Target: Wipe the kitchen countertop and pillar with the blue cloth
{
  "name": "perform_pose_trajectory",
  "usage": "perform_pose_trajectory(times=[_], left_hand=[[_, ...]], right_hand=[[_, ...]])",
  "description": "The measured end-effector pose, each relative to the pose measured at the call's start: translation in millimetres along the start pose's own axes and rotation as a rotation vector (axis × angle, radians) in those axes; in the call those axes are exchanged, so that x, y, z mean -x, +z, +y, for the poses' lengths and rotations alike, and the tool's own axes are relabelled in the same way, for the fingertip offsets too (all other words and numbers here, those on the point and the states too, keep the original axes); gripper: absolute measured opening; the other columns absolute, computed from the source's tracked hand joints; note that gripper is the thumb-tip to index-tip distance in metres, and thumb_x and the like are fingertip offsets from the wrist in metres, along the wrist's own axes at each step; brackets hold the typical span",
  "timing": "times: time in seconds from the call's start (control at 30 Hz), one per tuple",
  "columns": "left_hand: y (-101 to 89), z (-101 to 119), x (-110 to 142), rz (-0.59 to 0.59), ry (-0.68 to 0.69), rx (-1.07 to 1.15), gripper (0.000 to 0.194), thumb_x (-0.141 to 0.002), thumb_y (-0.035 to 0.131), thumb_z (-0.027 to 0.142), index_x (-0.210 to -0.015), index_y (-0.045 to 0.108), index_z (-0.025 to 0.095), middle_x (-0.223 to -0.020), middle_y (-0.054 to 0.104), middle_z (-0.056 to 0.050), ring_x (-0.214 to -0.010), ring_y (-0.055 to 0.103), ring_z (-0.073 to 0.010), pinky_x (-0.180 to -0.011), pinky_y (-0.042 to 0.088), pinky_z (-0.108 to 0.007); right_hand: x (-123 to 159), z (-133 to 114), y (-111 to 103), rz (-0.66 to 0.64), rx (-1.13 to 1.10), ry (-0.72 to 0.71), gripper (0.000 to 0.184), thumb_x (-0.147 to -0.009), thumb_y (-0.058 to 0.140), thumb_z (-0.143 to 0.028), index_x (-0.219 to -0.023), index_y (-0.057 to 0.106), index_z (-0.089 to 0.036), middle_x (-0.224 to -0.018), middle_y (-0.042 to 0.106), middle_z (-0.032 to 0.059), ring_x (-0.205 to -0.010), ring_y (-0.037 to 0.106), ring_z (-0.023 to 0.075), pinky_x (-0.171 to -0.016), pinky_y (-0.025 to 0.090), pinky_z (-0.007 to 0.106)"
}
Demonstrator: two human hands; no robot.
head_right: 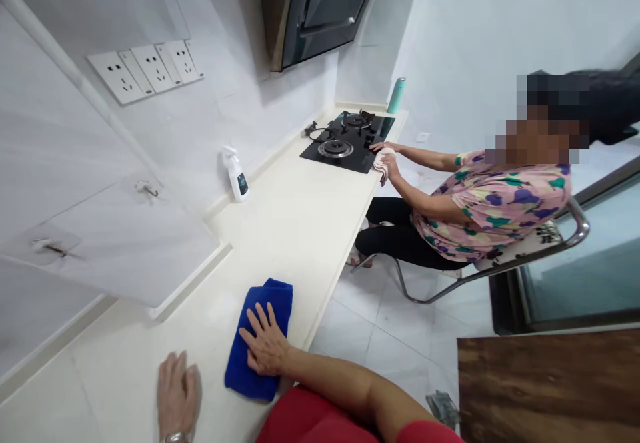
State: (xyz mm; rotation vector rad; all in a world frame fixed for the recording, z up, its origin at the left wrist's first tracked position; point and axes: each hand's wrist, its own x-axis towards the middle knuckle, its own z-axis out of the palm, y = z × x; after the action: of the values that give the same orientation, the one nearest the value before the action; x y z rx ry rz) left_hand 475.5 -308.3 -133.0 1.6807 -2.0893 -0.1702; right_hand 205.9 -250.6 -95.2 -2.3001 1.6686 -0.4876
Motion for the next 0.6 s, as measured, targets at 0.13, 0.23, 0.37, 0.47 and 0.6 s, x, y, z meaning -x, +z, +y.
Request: perform_pose_trajectory(times=[0.13, 0.23, 0.37, 0.47, 0.6], left_hand=[[-11.6, 2.6, -6.3, 0.009, -0.246, -0.134, 0.071, -0.093, 0.022, 0.052, -0.137, 0.051, 0.003, -0.154, 0.032, -0.029, -0.147, 0.021, -0.0410, -0.116, 0.025, -0.063], [-11.8, 15.0, -15.3, -0.018, -0.396, -0.163, 0.070, -0.093, 0.022, 0.053, -0.143, 0.046, 0.010, -0.155, 0.030, -0.027, -0.147, 0.022, -0.0410, -0.116, 0.024, -0.062], [-6.7, 20.4, -27.8, -0.016, -0.479, -0.206, 0.073, -0.092, 0.018, 0.056, -0.144, 0.044, 0.012, -0.156, 0.027, -0.027, -0.149, 0.017, -0.0397, -0.118, 0.019, -0.059], [-4.6, 18.4, -41.8, 0.011, -0.506, -0.197, 0.074, -0.091, 0.017, 0.058, -0.143, 0.044, 0.012, -0.156, 0.026, -0.028, -0.148, 0.017, -0.0404, -0.116, 0.020, -0.061], [-0.9, 18.4, -64.5, 0.006, -0.537, -0.140, 0.077, -0.090, 0.016, 0.060, -0.144, 0.042, 0.011, -0.157, 0.022, -0.029, -0.148, 0.017, -0.0417, -0.117, 0.018, -0.063]], right_hand=[[-2.0, 8.1, -0.7, -0.020, -0.049, 0.009, 0.072, -0.089, 0.052, -0.043, -0.151, 0.032, -0.013, -0.162, 0.014, 0.0197, -0.149, -0.001, 0.0395, -0.118, 0.003, 0.066], [4.6, 21.8, 3.4, 0.006, -0.067, -0.007, 0.075, -0.088, 0.051, -0.042, -0.153, 0.028, -0.010, -0.161, 0.016, 0.0191, -0.150, 0.000, 0.0360, -0.120, 0.005, 0.063], [21.0, 54.6, 7.0, 0.107, -0.049, 0.026, 0.075, -0.083, 0.053, -0.032, -0.151, 0.031, -0.010, -0.161, 0.021, 0.0182, -0.150, 0.006, 0.0339, -0.120, 0.013, 0.062], [32.9, 81.4, 0.6, 0.256, -0.003, 0.065, 0.068, -0.084, 0.050, -0.026, -0.148, 0.035, -0.007, -0.159, 0.023, 0.0215, -0.149, 0.015, 0.0318, -0.119, 0.023, 0.061], [41.8, 103.5, -10.9, 0.336, 0.158, 0.204, 0.062, -0.085, 0.056, -0.038, -0.142, 0.048, -0.015, -0.160, 0.023, 0.0188, -0.148, 0.012, 0.0413, -0.115, 0.019, 0.071]])
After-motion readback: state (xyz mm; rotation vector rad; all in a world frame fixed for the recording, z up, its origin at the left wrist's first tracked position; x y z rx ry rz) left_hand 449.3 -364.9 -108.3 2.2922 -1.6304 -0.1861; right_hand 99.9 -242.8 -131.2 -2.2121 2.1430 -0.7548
